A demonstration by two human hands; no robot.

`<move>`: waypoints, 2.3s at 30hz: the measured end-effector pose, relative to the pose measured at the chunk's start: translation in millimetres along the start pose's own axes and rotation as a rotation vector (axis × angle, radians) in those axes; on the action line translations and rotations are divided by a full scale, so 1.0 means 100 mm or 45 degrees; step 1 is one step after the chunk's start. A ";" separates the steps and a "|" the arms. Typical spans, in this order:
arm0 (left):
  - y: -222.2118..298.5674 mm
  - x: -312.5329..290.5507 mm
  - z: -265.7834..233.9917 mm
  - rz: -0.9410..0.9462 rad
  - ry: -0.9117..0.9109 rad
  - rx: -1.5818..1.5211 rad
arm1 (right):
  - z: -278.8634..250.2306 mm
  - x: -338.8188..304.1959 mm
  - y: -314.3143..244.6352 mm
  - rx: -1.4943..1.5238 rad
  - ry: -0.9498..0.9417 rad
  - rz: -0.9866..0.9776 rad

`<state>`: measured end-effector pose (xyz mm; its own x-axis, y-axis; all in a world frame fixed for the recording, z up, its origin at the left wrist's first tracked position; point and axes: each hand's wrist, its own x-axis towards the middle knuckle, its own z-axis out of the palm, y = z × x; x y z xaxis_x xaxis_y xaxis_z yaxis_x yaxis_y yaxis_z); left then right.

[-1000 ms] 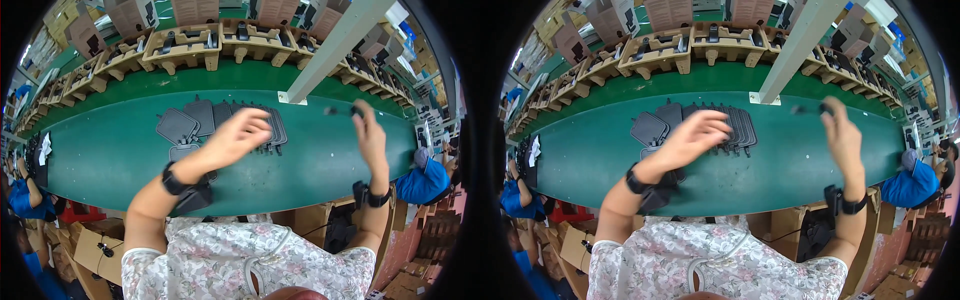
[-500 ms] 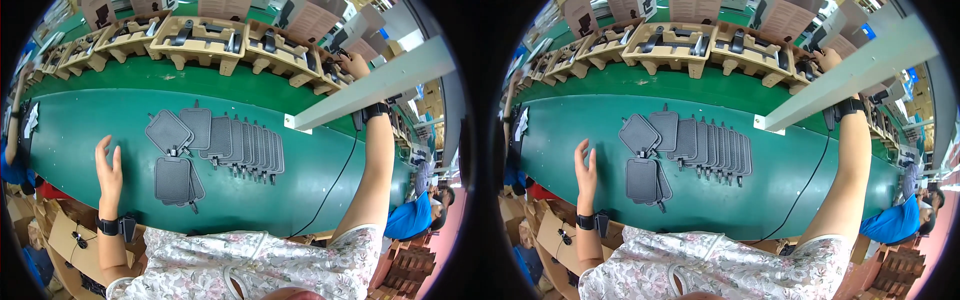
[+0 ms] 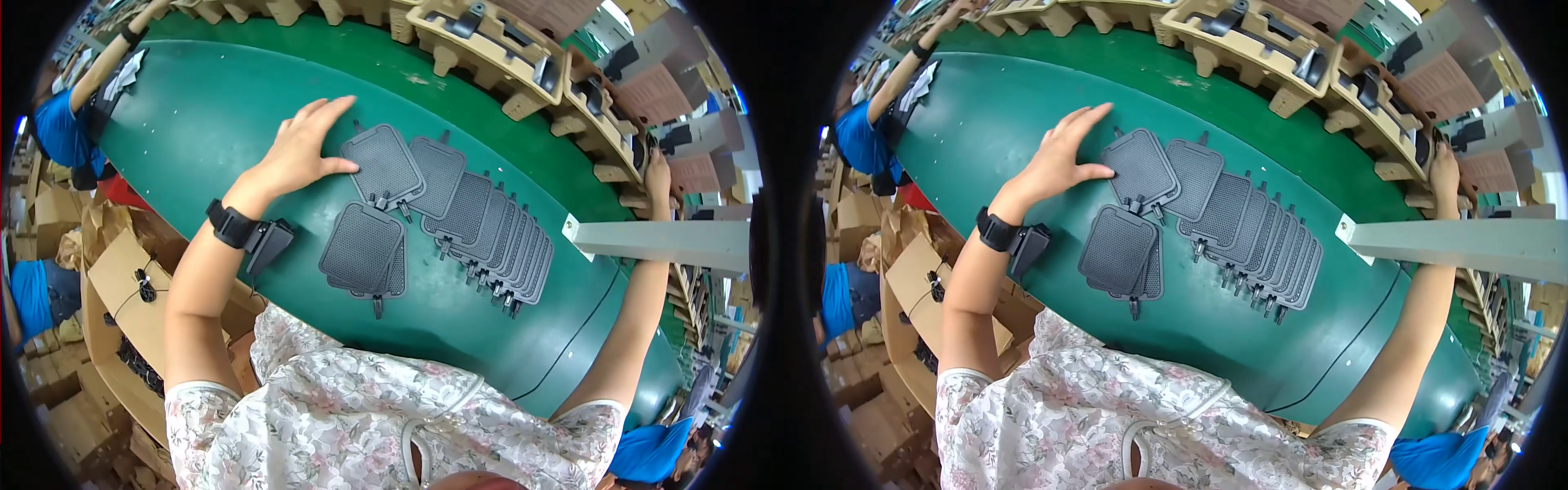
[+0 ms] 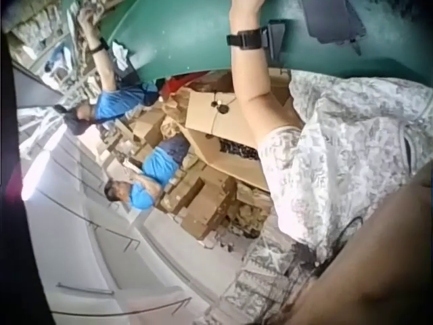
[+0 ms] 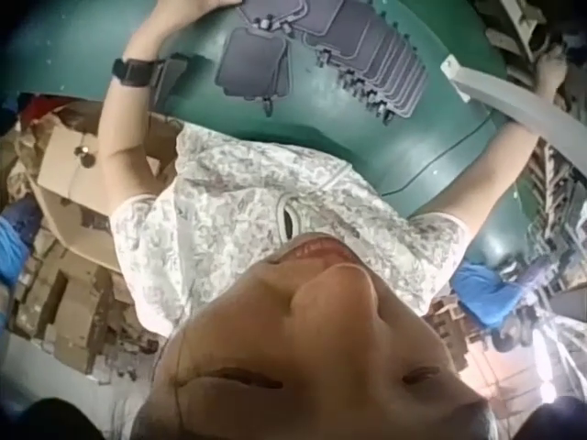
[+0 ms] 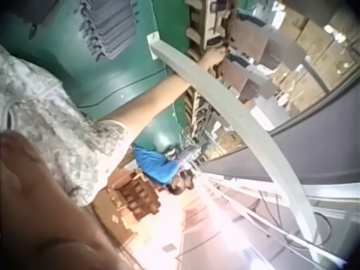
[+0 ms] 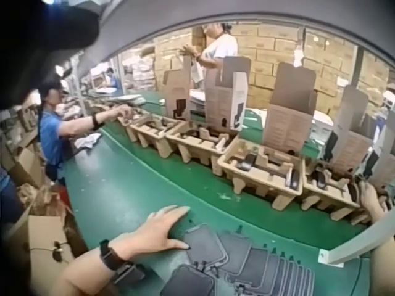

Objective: The person gathers cables and plastic panels from boxes and places them on the table. They then join a cable to a panel and place the assembled unit into a cardboard tray on the assembly line.

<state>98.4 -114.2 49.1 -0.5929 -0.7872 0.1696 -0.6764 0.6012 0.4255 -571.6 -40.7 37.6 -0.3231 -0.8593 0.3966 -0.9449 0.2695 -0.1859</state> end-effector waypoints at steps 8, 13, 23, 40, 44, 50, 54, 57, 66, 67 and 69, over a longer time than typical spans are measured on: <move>0.25 0.24 -0.11 0.305 -0.420 0.064 | -0.23 -0.15 -0.25 -0.274 0.035 0.302; 0.30 0.14 -0.05 0.300 -0.469 0.101 | -0.23 -0.08 -0.14 -0.280 -0.271 0.316; 0.22 0.22 -0.53 0.563 0.037 0.414 | -1.26 -1.45 -1.11 0.633 1.155 0.261; 0.85 0.77 0.30 0.434 0.466 -0.186 | -1.83 -2.14 -0.94 0.956 0.994 0.496; -0.05 0.85 0.51 0.237 0.554 0.424 | -1.37 -1.35 0.19 0.507 1.018 0.542; -0.10 0.89 0.57 0.160 0.166 0.505 | -0.93 -0.81 1.12 0.030 0.451 0.650; -0.12 0.97 0.53 0.266 0.106 0.461 | -0.68 -0.65 1.34 0.155 0.249 0.733; -0.08 1.10 0.59 0.360 0.153 0.463 | -0.62 -0.83 1.42 -0.568 -0.071 0.593; -0.08 1.28 0.54 0.495 0.096 0.478 | -1.05 -1.55 -1.53 0.628 1.271 0.238; -0.19 1.30 0.61 0.616 0.167 0.384 | -1.09 -1.69 -2.00 0.585 1.143 0.117; -0.22 1.31 0.61 0.741 0.238 0.282 | -1.24 -1.91 -2.70 0.415 0.789 -0.242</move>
<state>9.1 -222.2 7.2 -0.8171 -0.3229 0.4776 -0.3536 0.9350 0.0271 -260.7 104.9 123.7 -0.2167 -0.4480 0.8674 -0.9552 -0.0864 -0.2832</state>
